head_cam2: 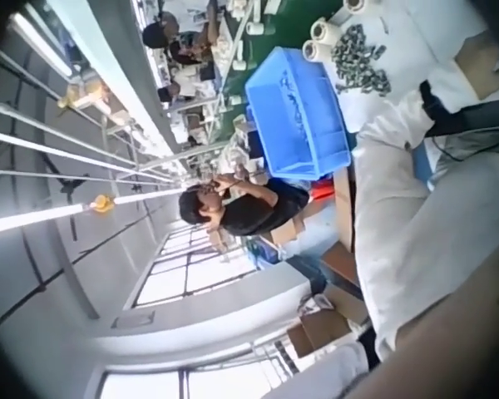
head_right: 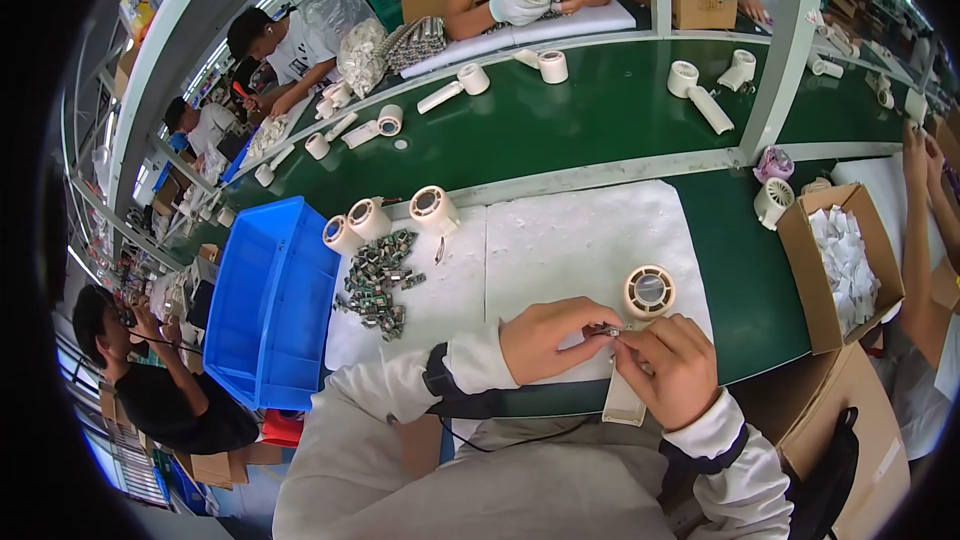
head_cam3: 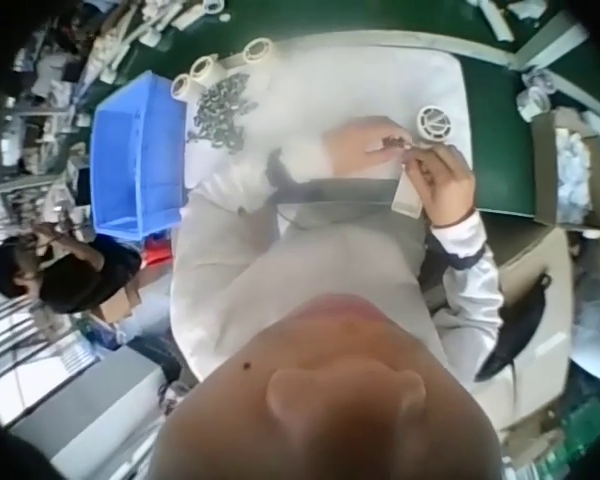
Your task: The person picks up a circuit board and a fan handle, connects a wire to the board, and fits the board into the handle. They then connect a wire from a fan head to the board and place the components on the work surface.
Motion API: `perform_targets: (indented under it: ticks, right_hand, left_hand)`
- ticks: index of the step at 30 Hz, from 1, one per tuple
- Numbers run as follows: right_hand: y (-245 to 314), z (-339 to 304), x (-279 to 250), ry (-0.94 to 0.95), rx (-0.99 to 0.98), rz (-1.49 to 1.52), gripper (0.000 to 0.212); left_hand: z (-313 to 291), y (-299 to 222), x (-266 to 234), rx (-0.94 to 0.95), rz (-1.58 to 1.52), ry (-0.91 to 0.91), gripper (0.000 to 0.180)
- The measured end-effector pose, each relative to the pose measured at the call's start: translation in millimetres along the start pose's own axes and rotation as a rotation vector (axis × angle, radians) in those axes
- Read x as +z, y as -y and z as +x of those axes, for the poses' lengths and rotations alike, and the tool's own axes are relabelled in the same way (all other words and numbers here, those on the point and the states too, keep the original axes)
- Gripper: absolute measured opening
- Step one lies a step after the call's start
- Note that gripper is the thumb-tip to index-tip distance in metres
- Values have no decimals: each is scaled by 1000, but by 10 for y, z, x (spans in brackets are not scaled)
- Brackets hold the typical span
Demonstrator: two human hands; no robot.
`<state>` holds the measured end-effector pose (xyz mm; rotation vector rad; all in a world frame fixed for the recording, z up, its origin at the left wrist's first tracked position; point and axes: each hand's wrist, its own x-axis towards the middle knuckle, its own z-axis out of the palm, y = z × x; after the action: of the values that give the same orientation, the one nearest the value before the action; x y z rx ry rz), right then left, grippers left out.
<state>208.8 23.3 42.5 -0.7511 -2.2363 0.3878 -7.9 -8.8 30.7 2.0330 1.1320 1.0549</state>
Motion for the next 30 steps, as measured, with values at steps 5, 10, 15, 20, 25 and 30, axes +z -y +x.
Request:
perform_targets:
  ticks: [5, 10, 15, 20, 25, 30]
  right_hand:
    - [137, -20, -37, -8, -44, -42, 14]
    - [85, -50, -58, -37, 2, -52, 13]
    - [-45, -269, -11, -28, 141, 74, 10]
    - [-275, -76, 149, -42, 119, 184, 11]
    - [-326, 4, 146, -37, 122, 218, 12]
    - [-345, 7, 134, 2, 97, 254, 12]
  left_hand:
    - [-85, -108, -49, -128, -143, 58, 29]
    - [-54, -54, -44, -230, -426, 85, 30]
    - [-107, 91, 214, -313, -596, 111, 31]
    - [35, 229, 68, -343, -644, 88, 29]
    - [93, 251, 1, -340, -584, 72, 28]
    - [45, 277, 23, -310, -602, 46, 28]
